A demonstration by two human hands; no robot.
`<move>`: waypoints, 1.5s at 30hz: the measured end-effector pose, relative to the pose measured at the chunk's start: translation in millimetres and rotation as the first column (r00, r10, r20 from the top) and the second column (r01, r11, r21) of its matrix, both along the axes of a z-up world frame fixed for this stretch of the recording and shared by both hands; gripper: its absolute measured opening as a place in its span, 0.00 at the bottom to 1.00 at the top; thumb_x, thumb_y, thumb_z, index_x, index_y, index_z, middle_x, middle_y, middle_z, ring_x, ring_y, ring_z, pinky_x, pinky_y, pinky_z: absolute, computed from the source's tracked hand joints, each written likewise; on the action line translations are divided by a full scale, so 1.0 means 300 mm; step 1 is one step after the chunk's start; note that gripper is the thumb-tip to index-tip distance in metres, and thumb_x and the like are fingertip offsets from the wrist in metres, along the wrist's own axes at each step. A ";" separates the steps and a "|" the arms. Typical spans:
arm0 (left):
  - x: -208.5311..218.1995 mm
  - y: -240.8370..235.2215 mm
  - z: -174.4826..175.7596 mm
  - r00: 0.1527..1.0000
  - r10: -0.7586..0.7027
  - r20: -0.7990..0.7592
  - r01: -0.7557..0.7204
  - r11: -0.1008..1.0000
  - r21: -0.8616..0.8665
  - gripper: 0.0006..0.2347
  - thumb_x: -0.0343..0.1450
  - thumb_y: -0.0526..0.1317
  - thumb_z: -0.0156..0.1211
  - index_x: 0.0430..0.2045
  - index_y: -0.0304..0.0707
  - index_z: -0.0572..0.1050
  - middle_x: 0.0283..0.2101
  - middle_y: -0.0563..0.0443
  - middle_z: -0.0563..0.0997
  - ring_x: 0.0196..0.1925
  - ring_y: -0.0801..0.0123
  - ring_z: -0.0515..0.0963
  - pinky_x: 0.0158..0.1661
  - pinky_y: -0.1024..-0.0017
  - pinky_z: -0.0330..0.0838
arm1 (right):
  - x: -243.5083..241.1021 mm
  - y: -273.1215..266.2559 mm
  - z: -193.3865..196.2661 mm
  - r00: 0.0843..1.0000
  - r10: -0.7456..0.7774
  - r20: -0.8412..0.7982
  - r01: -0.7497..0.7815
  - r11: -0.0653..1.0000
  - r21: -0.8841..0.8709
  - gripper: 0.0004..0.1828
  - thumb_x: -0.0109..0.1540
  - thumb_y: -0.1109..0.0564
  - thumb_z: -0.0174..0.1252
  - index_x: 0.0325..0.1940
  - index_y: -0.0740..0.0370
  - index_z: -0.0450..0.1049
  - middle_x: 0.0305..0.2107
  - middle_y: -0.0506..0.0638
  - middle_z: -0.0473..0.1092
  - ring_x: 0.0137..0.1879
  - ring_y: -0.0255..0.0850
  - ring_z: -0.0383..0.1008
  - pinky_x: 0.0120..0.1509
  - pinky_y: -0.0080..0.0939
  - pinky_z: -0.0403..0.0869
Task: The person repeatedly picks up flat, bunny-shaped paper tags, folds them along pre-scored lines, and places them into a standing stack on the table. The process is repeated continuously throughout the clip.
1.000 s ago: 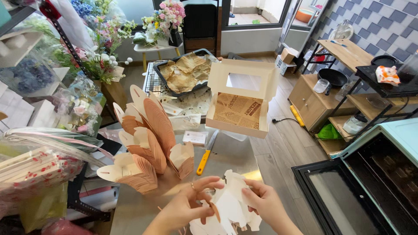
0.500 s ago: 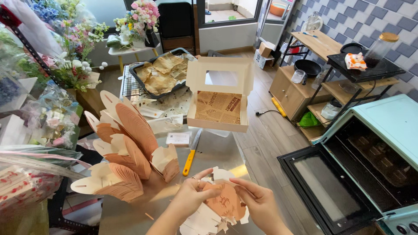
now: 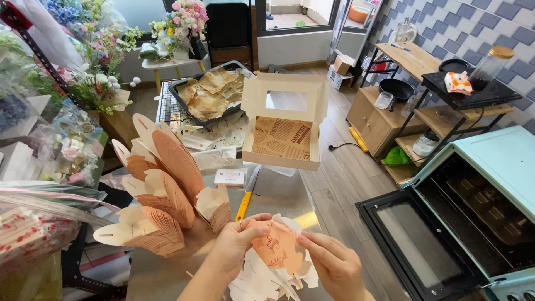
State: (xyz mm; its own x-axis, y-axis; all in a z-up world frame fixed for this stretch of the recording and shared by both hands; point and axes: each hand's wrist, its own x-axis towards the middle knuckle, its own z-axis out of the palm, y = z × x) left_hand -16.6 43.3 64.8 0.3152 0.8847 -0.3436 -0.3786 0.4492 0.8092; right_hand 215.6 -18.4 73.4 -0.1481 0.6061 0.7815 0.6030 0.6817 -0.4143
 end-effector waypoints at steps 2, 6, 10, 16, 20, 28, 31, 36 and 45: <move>-0.004 0.002 -0.001 1.000 0.022 -0.018 -0.021 0.999 0.030 0.21 0.64 0.37 0.69 0.49 0.24 0.78 0.42 0.48 0.84 0.44 0.70 0.81 0.47 0.72 0.74 | -0.005 0.003 0.009 1.000 0.023 0.009 -0.023 1.000 -0.002 0.17 0.56 0.69 0.63 0.48 0.61 0.81 0.44 0.52 0.79 0.49 0.45 0.83 0.49 0.38 0.81; 0.015 0.000 0.004 0.998 -0.012 -0.068 0.018 0.995 0.093 0.19 0.62 0.35 0.70 0.46 0.26 0.80 0.44 0.44 0.84 0.44 0.70 0.81 0.47 0.72 0.75 | -0.011 0.013 0.012 0.999 0.025 0.036 -0.025 1.000 0.008 0.20 0.54 0.71 0.62 0.49 0.61 0.81 0.44 0.53 0.79 0.49 0.46 0.83 0.48 0.39 0.81; 0.033 -0.017 0.021 0.985 -0.079 -0.152 0.102 0.983 0.152 0.13 0.62 0.36 0.69 0.33 0.18 0.82 0.57 0.54 0.78 0.45 0.72 0.81 0.47 0.72 0.75 | -0.006 0.016 0.008 0.999 0.027 0.036 -0.025 0.998 -0.053 0.23 0.53 0.72 0.60 0.51 0.62 0.80 0.45 0.55 0.80 0.46 0.46 0.84 0.45 0.37 0.82; 0.075 -0.005 0.059 0.957 -0.214 -0.197 0.264 0.921 0.287 0.11 0.65 0.36 0.69 0.28 0.19 0.82 0.59 0.51 0.77 0.51 0.76 0.80 0.51 0.72 0.75 | 0.025 -0.011 0.010 0.993 -0.035 0.116 0.036 0.999 -0.003 0.26 0.51 0.67 0.63 0.55 0.63 0.79 0.48 0.56 0.78 0.51 0.48 0.83 0.50 0.40 0.81; 0.121 0.010 0.051 0.925 -0.236 -0.299 0.299 0.936 0.185 0.10 0.66 0.38 0.67 0.34 0.28 0.83 0.48 0.52 0.81 0.44 0.74 0.82 0.48 0.73 0.76 | 0.036 -0.034 -0.002 0.991 -0.101 0.084 0.105 0.993 -0.055 0.26 0.52 0.66 0.64 0.56 0.65 0.77 0.48 0.56 0.79 0.51 0.49 0.83 0.51 0.41 0.81; 0.211 0.089 -0.018 0.954 -0.268 -0.135 0.279 0.958 0.071 0.11 0.67 0.39 0.66 0.38 0.31 0.83 0.38 0.44 0.84 0.39 0.67 0.84 0.46 0.68 0.80 | 0.165 -0.104 0.042 0.979 -0.039 -0.198 -0.071 0.852 -0.519 0.28 0.59 0.66 0.59 0.65 0.62 0.74 0.56 0.55 0.79 0.61 0.47 0.78 0.59 0.42 0.78; 0.267 0.104 0.004 0.807 -0.460 -0.370 0.571 0.767 0.292 0.10 0.68 0.39 0.67 0.27 0.25 0.80 0.55 0.53 0.81 0.40 0.71 0.80 0.46 0.70 0.75 | 0.209 -0.126 0.093 0.943 -0.103 -0.315 -0.117 0.785 -0.608 0.28 0.61 0.61 0.60 0.66 0.59 0.71 0.61 0.51 0.75 0.62 0.42 0.75 0.58 0.40 0.77; 0.427 0.075 0.078 0.695 -0.614 -0.375 0.719 0.586 0.374 0.08 0.66 0.38 0.67 0.28 0.29 0.81 0.57 0.53 0.77 0.49 0.77 0.81 0.50 0.73 0.73 | 0.282 -0.159 0.179 0.929 -0.163 -0.333 -0.106 0.745 -0.659 0.13 0.58 0.57 0.68 0.42 0.63 0.74 0.54 0.51 0.73 0.55 0.37 0.75 0.52 0.40 0.78; 0.700 0.029 0.163 0.820 -0.529 -0.219 0.561 0.666 0.491 0.07 0.73 0.37 0.63 0.33 0.28 0.79 0.46 0.47 0.79 0.35 0.77 0.79 0.38 0.76 0.74 | 0.426 -0.254 0.293 0.770 -0.411 -0.488 -0.064 0.711 -0.700 0.12 0.56 0.57 0.71 0.32 0.66 0.74 0.34 0.49 0.73 0.39 0.35 0.75 0.43 0.37 0.78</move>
State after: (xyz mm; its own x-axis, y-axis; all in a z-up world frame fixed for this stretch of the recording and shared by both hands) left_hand 193.6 52.1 113.7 0.7938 0.6034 0.0759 -0.1508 0.0745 0.9857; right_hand 343.5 -94.6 161.1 0.3433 0.9376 0.0552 0.1572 0.0006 -0.9876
